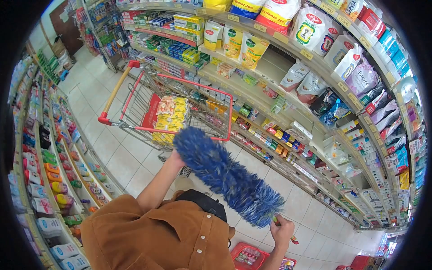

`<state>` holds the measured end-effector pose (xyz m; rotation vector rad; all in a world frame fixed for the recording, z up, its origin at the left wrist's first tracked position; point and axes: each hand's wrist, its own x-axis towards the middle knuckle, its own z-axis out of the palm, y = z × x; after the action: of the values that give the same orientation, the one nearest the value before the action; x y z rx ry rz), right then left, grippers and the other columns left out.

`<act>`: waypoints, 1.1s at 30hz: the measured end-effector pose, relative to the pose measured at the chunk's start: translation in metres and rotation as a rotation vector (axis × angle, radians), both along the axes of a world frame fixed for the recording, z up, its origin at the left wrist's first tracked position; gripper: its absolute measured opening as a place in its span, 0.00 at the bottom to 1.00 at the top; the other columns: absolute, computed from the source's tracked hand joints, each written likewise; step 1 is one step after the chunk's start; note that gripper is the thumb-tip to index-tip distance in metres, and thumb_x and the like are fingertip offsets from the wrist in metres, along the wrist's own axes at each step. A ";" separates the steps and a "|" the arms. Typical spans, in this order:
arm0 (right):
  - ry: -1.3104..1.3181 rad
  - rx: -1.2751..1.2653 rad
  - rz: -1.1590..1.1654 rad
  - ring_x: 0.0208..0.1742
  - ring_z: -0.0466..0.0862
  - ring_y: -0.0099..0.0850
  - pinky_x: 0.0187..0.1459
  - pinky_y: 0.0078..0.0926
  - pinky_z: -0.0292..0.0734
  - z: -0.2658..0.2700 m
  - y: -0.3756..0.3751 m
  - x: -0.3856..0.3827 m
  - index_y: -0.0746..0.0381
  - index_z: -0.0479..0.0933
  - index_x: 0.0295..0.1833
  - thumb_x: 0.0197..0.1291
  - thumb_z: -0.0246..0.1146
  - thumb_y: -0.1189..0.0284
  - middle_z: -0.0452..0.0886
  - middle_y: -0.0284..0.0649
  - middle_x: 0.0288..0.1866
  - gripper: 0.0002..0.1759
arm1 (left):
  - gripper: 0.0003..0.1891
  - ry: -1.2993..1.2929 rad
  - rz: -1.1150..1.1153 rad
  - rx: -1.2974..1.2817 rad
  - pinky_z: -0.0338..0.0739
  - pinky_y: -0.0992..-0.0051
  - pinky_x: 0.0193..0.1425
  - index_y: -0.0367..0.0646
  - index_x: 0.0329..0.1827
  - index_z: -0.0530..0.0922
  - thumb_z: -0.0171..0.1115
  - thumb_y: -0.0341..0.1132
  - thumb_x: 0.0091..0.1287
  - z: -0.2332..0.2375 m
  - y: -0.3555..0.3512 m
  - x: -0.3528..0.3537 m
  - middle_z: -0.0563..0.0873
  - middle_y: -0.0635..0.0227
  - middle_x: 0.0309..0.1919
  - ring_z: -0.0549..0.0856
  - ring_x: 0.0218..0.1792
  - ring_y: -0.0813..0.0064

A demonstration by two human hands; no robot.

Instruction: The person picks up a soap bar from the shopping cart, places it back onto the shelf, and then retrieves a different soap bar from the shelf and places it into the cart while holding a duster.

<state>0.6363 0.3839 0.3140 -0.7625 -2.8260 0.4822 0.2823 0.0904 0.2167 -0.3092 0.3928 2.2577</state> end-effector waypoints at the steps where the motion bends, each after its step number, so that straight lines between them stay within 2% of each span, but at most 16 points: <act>1: 0.042 0.009 0.012 0.21 0.78 0.48 0.26 0.36 0.71 -0.003 0.001 0.000 0.65 0.79 0.30 0.46 0.68 0.68 0.76 0.50 0.18 0.11 | 0.20 0.033 -0.004 -0.014 0.76 0.61 0.60 0.43 0.54 0.78 0.47 0.46 0.70 0.000 0.000 -0.001 0.84 0.61 0.51 0.82 0.52 0.65; 3: 0.071 0.012 0.005 0.19 0.77 0.49 0.25 0.37 0.69 -0.006 -0.002 0.000 0.66 0.77 0.27 0.47 0.68 0.68 0.74 0.51 0.17 0.11 | 0.22 0.103 -0.036 0.186 0.73 0.60 0.63 0.43 0.56 0.77 0.48 0.50 0.70 -0.045 -0.003 -0.011 0.83 0.60 0.53 0.82 0.54 0.64; 6: 0.019 -0.008 -0.009 0.21 0.78 0.48 0.26 0.37 0.71 -0.006 -0.002 -0.005 0.64 0.80 0.30 0.45 0.68 0.68 0.76 0.50 0.19 0.11 | 0.25 0.158 -0.096 0.477 0.69 0.57 0.68 0.43 0.59 0.76 0.50 0.53 0.70 -0.060 -0.004 -0.017 0.80 0.58 0.58 0.79 0.58 0.62; 8: -0.061 -0.024 0.017 0.24 0.82 0.46 0.30 0.37 0.76 -0.004 0.002 -0.001 0.62 0.84 0.36 0.43 0.69 0.68 0.81 0.48 0.21 0.13 | 0.24 0.126 -0.006 0.203 0.70 0.58 0.67 0.43 0.59 0.75 0.50 0.51 0.70 -0.037 -0.003 -0.014 0.80 0.58 0.59 0.78 0.59 0.63; 10: -0.065 0.000 -0.046 0.24 0.82 0.46 0.30 0.37 0.76 -0.004 0.001 -0.006 0.62 0.84 0.37 0.43 0.69 0.68 0.81 0.48 0.21 0.14 | 0.28 0.152 -0.033 0.034 0.68 0.57 0.69 0.43 0.62 0.74 0.52 0.55 0.69 -0.048 -0.005 -0.013 0.78 0.60 0.61 0.77 0.61 0.63; 12: -0.087 0.011 -0.052 0.24 0.83 0.46 0.30 0.37 0.77 -0.003 0.000 -0.006 0.62 0.84 0.37 0.42 0.69 0.67 0.81 0.48 0.21 0.14 | 0.23 0.212 -0.156 0.501 0.71 0.60 0.67 0.43 0.61 0.75 0.50 0.49 0.71 -0.079 -0.007 -0.023 0.80 0.62 0.59 0.79 0.59 0.63; 14: -0.120 0.014 0.006 0.24 0.82 0.46 0.30 0.38 0.76 -0.003 0.005 -0.005 0.61 0.84 0.36 0.43 0.69 0.67 0.81 0.47 0.21 0.13 | 0.22 0.047 -0.076 0.148 0.72 0.61 0.66 0.42 0.60 0.75 0.47 0.46 0.71 -0.032 -0.007 -0.011 0.81 0.60 0.57 0.80 0.58 0.62; 19: -0.012 0.046 -0.084 0.23 0.81 0.47 0.28 0.37 0.75 -0.009 0.001 -0.006 0.62 0.84 0.36 0.45 0.69 0.68 0.80 0.48 0.20 0.12 | 0.20 0.111 -0.169 0.428 0.75 0.57 0.63 0.38 0.58 0.75 0.44 0.41 0.72 -0.049 -0.007 -0.018 0.84 0.59 0.53 0.82 0.54 0.61; 21: 0.034 0.011 -0.171 0.21 0.79 0.46 0.26 0.36 0.72 -0.014 -0.002 -0.010 0.63 0.83 0.36 0.45 0.69 0.69 0.78 0.48 0.19 0.12 | 0.24 0.015 -0.132 0.295 0.70 0.51 0.67 0.37 0.64 0.71 0.43 0.45 0.74 -0.046 0.000 -0.012 0.78 0.53 0.59 0.79 0.59 0.54; 22: 0.034 -0.025 -0.223 0.19 0.77 0.44 0.25 0.35 0.70 -0.019 -0.004 -0.009 0.64 0.82 0.36 0.46 0.69 0.70 0.77 0.48 0.18 0.12 | 0.27 -0.040 -0.107 0.179 0.68 0.48 0.67 0.37 0.66 0.68 0.43 0.49 0.74 -0.015 0.008 -0.003 0.75 0.51 0.63 0.77 0.61 0.51; 23: 0.036 -0.062 -0.275 0.18 0.75 0.43 0.24 0.34 0.68 -0.025 -0.006 -0.007 0.65 0.82 0.36 0.46 0.69 0.70 0.76 0.47 0.17 0.12 | 0.32 -0.063 -0.185 0.149 0.72 0.50 0.63 0.38 0.69 0.65 0.43 0.56 0.73 0.000 0.011 0.005 0.68 0.47 0.67 0.78 0.58 0.52; 26: 0.121 -0.137 -0.390 0.15 0.67 0.37 0.22 0.34 0.63 -0.065 -0.011 0.004 0.67 0.80 0.36 0.48 0.68 0.72 0.71 0.46 0.15 0.11 | 0.34 -0.145 -0.362 0.469 0.75 0.61 0.55 0.44 0.71 0.64 0.42 0.61 0.72 -0.023 0.018 0.024 0.71 0.48 0.63 0.80 0.50 0.62; 27: 0.137 -0.165 -0.410 0.15 0.65 0.31 0.21 0.34 0.61 -0.078 -0.013 0.009 0.68 0.80 0.36 0.49 0.68 0.73 0.69 0.44 0.14 0.11 | 0.30 -0.206 -0.377 0.174 0.75 0.71 0.39 0.48 0.66 0.69 0.48 0.60 0.71 -0.022 0.021 0.029 0.76 0.55 0.54 0.79 0.38 0.72; 30: 0.197 -0.255 -0.516 0.17 0.59 0.25 0.21 0.32 0.56 -0.104 -0.036 0.018 0.69 0.75 0.29 0.57 0.66 0.69 0.63 0.39 0.12 0.13 | 0.23 -0.046 -0.521 -0.248 0.74 0.77 0.31 0.49 0.53 0.76 0.54 0.59 0.69 -0.051 0.028 0.026 0.80 0.65 0.43 0.77 0.29 0.78; 31: 0.199 -0.264 -0.529 0.18 0.59 0.24 0.21 0.31 0.57 -0.124 -0.039 0.028 0.70 0.75 0.30 0.58 0.66 0.70 0.65 0.38 0.13 0.13 | 0.16 -0.004 -0.500 -0.345 0.74 0.79 0.28 0.53 0.41 0.77 0.61 0.55 0.67 -0.034 0.030 0.024 0.82 0.74 0.35 0.78 0.25 0.81; 33: 0.144 -0.339 -0.617 0.18 0.63 0.25 0.22 0.32 0.60 -0.160 -0.049 0.049 0.71 0.78 0.35 0.55 0.66 0.71 0.69 0.41 0.14 0.12 | 0.15 0.015 -0.437 -0.437 0.75 0.76 0.29 0.54 0.40 0.78 0.64 0.54 0.65 -0.043 0.037 0.014 0.81 0.77 0.31 0.79 0.26 0.81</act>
<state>0.6857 0.3346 0.1537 -1.5168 -2.2292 0.8608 0.2960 0.1270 0.1733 -0.3865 0.8752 1.7342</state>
